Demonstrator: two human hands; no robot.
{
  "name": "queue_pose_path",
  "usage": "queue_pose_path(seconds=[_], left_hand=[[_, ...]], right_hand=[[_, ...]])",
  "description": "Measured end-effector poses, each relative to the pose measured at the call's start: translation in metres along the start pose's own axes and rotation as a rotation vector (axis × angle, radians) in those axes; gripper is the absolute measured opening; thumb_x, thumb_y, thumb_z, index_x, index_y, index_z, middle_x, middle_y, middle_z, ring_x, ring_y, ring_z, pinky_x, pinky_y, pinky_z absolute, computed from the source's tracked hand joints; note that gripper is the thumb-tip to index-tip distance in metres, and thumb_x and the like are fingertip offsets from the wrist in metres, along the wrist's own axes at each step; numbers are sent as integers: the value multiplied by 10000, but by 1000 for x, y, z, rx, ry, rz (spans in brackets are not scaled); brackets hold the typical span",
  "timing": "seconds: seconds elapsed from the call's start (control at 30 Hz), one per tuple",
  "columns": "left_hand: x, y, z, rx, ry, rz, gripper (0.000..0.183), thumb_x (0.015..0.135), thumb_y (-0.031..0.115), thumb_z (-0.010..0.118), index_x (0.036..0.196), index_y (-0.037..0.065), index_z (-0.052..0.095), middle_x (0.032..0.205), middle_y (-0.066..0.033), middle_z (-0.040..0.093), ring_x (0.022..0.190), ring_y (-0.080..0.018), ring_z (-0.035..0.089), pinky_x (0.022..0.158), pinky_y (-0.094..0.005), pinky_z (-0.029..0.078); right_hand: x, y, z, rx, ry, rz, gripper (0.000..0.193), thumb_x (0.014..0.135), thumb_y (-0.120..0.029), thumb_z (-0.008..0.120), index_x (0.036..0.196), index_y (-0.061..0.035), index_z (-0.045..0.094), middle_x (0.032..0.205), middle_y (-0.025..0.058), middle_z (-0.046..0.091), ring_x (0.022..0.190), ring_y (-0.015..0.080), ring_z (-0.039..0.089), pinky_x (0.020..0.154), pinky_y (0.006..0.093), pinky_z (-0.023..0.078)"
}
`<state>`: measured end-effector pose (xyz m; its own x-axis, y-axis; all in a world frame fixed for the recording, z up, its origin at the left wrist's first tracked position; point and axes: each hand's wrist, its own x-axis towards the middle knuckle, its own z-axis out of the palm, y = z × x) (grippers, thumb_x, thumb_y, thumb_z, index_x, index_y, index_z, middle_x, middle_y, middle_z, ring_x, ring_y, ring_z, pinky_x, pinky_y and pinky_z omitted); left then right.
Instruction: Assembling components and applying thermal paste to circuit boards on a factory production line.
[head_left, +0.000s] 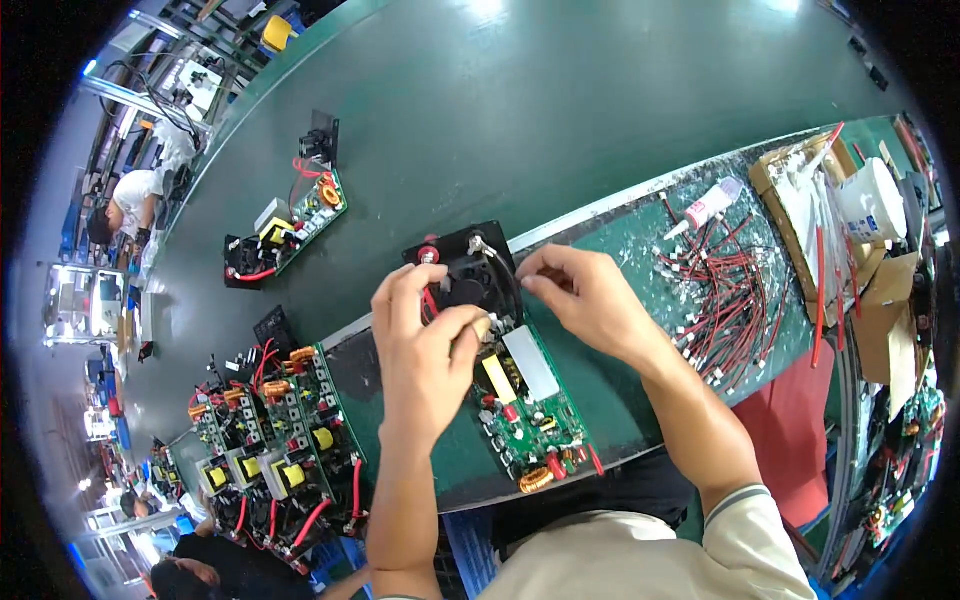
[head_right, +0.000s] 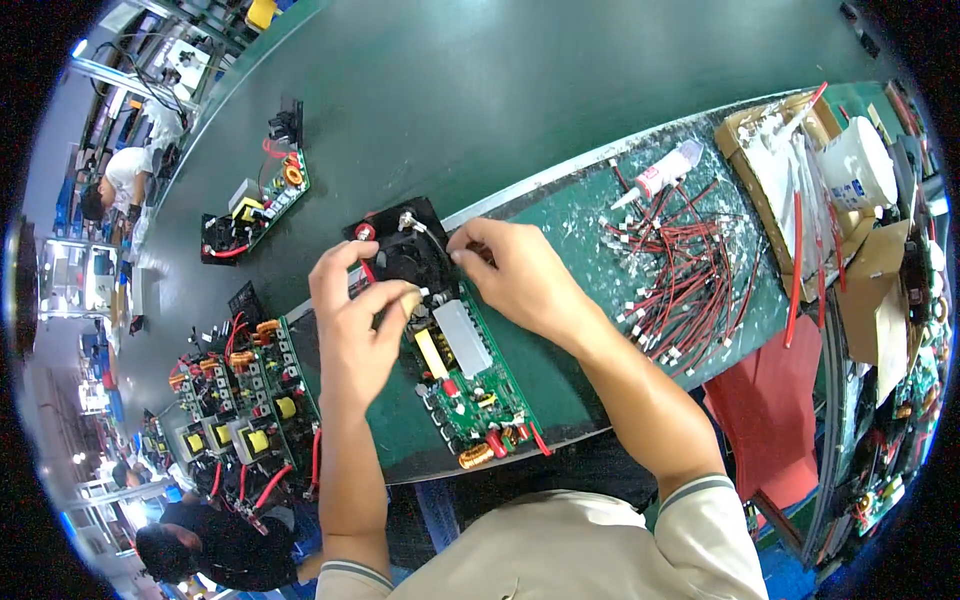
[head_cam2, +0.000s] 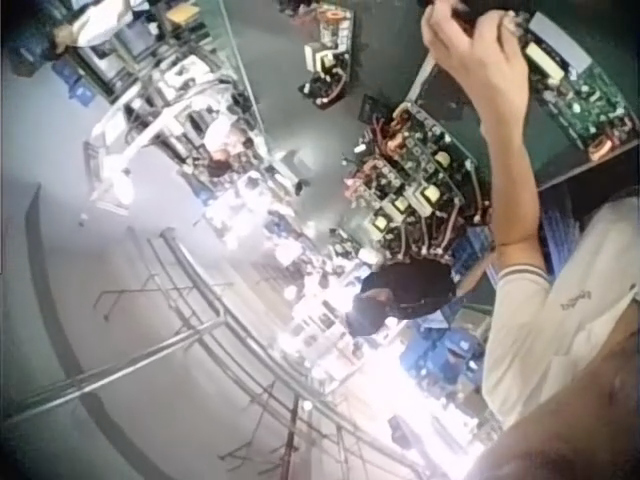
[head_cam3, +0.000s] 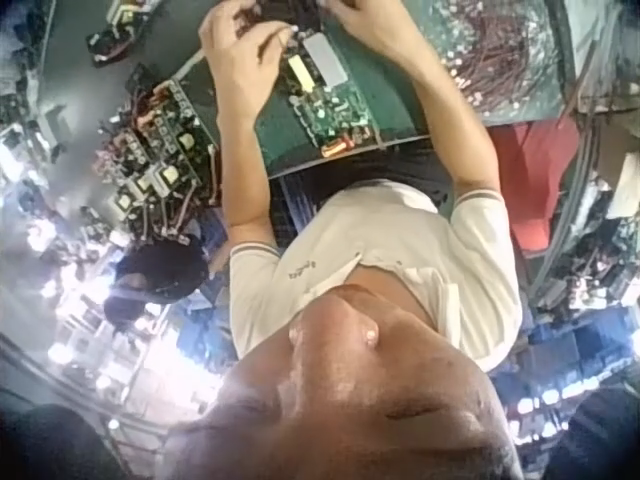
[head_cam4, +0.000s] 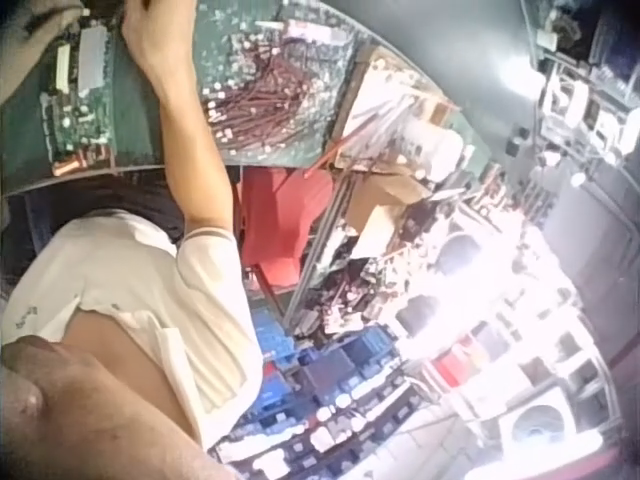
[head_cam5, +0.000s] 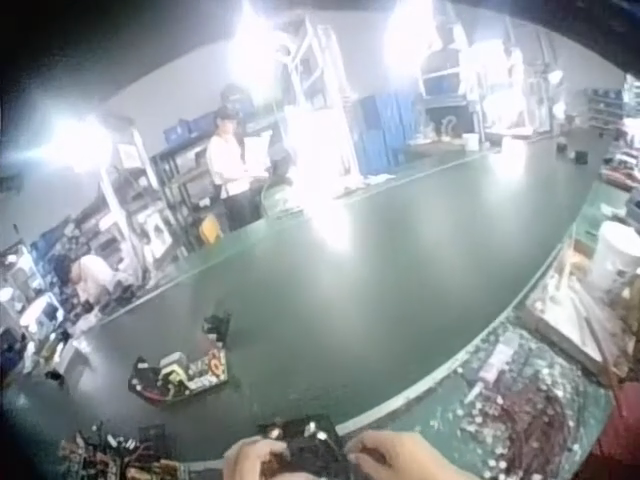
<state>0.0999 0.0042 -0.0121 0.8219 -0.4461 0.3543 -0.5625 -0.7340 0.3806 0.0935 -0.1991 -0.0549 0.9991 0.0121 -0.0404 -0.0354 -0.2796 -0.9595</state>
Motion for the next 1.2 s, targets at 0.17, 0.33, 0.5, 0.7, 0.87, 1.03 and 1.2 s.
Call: queue_pose_path(seconds=[0.17,0.33,0.5,0.7,0.87,1.03,1.2], left_hand=[[2,7,14,76,-33,-53,148,728,44,763,869,88,771,1453,-131,469,1382,-398,368,1140,-487,327],[2,16,25,80,11,-101,141,716,55,779,854,86,771,1444,-115,465,1369,-403,377,1127,-502,330],[8,16,24,65,-14,-101,121,704,78,798,820,93,769,1405,-99,474,1328,-413,391,1102,-516,344],[16,23,20,147,-39,-92,142,697,69,792,836,99,796,1365,-141,510,1289,-368,426,1090,-450,358],[13,15,12,121,-158,-17,214,752,38,765,953,107,796,1409,-162,492,1335,-374,417,1096,-451,376],[12,13,5,6,-168,-174,159,752,42,774,905,77,751,1502,-158,398,1350,-360,422,1090,-441,391],[11,11,15,91,-101,-113,137,756,37,756,888,73,746,1480,-157,425,1354,-373,415,1123,-462,343]], right_hand=[[0,8,5,89,-113,3,149,878,15,611,1027,33,614,850,81,676,799,128,645,756,298,527],[2,12,5,203,-180,20,181,843,55,593,1019,18,572,887,87,672,855,137,653,793,301,522],[4,15,6,221,-187,15,172,836,65,566,1001,19,573,864,81,662,854,132,648,786,306,521],[17,26,8,165,-194,-10,107,825,47,584,924,26,620,813,63,662,784,121,623,735,288,513],[18,23,5,146,-205,-7,91,819,23,612,892,34,666,771,62,677,739,125,622,714,297,517],[19,29,5,151,-219,-7,87,832,27,614,892,44,674,778,62,682,713,126,620,692,295,521],[17,23,-8,275,-225,145,163,861,45,604,967,41,728,782,53,675,700,108,606,667,254,512]])
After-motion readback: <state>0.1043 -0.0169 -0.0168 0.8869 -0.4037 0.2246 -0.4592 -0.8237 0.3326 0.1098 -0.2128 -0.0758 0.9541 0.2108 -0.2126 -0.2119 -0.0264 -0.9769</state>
